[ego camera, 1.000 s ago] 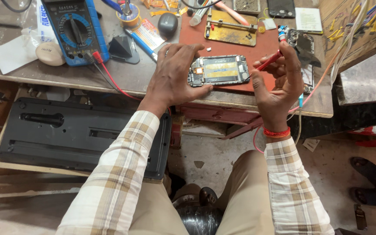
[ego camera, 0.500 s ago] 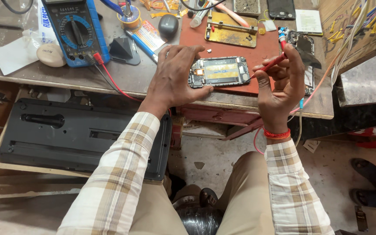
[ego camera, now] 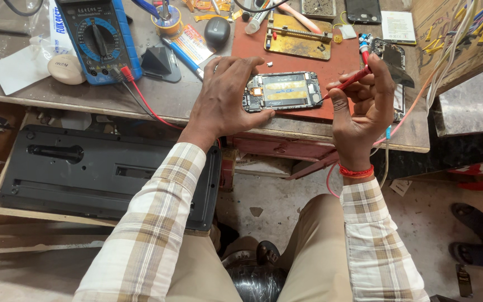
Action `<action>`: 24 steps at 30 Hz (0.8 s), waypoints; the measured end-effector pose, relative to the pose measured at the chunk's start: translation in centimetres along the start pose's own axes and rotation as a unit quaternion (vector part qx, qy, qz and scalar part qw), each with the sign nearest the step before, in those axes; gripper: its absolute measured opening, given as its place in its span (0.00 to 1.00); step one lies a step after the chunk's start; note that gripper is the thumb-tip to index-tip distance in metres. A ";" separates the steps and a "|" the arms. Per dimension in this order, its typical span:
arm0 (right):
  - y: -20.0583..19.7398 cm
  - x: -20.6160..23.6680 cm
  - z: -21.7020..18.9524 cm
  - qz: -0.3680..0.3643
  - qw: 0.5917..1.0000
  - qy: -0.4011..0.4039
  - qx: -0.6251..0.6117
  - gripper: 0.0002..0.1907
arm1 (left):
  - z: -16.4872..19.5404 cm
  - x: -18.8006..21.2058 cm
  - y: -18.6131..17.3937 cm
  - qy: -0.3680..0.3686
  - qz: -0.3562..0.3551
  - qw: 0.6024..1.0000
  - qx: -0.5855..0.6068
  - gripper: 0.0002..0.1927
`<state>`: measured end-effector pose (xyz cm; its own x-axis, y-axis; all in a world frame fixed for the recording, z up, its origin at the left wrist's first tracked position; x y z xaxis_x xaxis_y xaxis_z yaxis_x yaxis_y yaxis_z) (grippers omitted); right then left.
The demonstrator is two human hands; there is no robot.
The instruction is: The person picks up a disassembled smartphone and places it on a red mat. They then use a multimeter probe to test various points on the phone's motherboard and battery connector while holding the device steady with the other hand.
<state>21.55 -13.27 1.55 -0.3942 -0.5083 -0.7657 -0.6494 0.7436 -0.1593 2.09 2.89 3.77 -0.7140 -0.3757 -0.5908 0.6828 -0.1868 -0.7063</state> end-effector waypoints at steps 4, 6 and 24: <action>0.0 0.0 0.1 0.000 1.000 0.004 -0.003 0.32 | 0.1 0.0 -0.1 0.002 0.000 1.000 0.003 0.46; 0.0 0.0 0.0 -0.001 1.000 0.003 -0.003 0.32 | 0.1 0.0 -0.2 0.002 -0.001 1.000 0.005 0.46; -0.1 0.1 0.5 0.004 1.000 0.004 -0.006 0.32 | 0.2 0.0 0.0 -0.002 0.001 1.000 0.000 0.46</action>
<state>21.87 -13.20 1.21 -0.4036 -0.5061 -0.7622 -0.6540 0.7422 -0.1465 2.12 2.76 3.87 -0.7116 -0.3792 -0.5914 0.6846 -0.1852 -0.7050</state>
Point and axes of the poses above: each hand's wrist, its own x-axis away from the middle knuckle, its own y-axis out of the palm, z = x × y, the point moved 3 cm from there along -x, towards the middle knuckle, and after that the axes turned 6 degrees about x, right-handed, at the moved point
